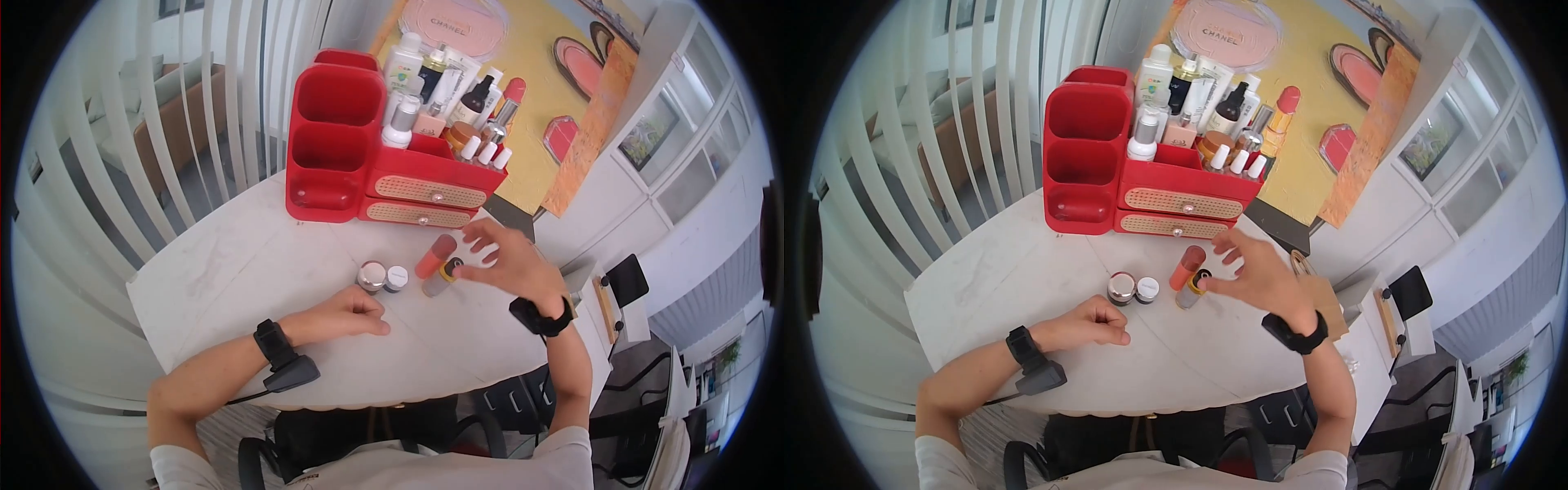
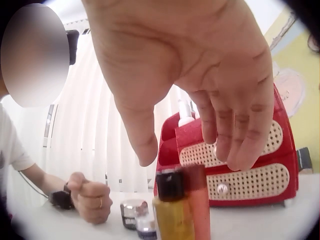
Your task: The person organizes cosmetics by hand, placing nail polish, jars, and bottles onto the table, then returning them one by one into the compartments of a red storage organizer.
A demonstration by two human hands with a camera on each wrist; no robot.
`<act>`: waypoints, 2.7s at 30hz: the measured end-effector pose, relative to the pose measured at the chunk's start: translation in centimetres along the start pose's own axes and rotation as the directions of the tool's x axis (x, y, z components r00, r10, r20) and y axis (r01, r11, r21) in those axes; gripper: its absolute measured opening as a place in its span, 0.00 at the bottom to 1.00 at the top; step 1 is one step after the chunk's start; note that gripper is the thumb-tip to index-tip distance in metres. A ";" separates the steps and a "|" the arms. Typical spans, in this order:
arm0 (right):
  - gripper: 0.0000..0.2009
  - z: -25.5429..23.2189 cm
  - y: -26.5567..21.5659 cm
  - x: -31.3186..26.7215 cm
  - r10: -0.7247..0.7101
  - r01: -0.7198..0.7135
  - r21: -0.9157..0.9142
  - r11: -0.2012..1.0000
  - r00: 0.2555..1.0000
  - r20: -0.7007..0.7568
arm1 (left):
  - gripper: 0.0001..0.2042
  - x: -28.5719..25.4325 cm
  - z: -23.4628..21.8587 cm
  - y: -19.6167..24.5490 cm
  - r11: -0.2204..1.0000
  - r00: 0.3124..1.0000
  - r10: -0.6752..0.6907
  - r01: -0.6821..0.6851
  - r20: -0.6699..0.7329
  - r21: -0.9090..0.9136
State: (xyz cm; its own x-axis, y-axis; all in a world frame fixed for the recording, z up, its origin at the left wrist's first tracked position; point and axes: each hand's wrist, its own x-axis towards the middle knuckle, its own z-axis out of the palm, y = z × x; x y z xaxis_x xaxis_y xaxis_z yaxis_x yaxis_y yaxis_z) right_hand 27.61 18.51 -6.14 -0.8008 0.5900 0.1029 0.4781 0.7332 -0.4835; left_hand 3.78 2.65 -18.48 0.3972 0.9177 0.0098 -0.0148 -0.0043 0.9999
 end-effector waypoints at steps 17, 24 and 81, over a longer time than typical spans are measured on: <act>0.15 2.1 -1.7 3.0 -0.062 0.041 -0.277 0.960 0.996 -0.066 | 0.22 -0.2 0.1 0.1 1.000 0.999 -0.017 0.016 -0.027 -0.022; 0.15 -3.0 -3.3 6.1 -0.332 0.369 -0.027 0.929 0.799 -0.502 | 0.22 -0.1 0.4 0.4 0.999 1.000 0.005 -0.005 -0.015 -0.032; 0.24 -4.8 -3.1 7.2 -0.165 0.365 0.214 0.906 0.771 -0.616 | 0.23 -0.2 0.1 0.1 1.000 1.000 -0.006 0.006 0.001 0.005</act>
State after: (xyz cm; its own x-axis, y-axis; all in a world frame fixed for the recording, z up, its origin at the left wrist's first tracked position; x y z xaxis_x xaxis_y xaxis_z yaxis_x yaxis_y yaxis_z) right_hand 22.08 22.14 0.32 -0.4741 0.5414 0.6944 0.0634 0.8076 -0.5863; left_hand 3.74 2.43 -18.42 0.3983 0.9173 0.0038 -0.0080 -0.0007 1.0000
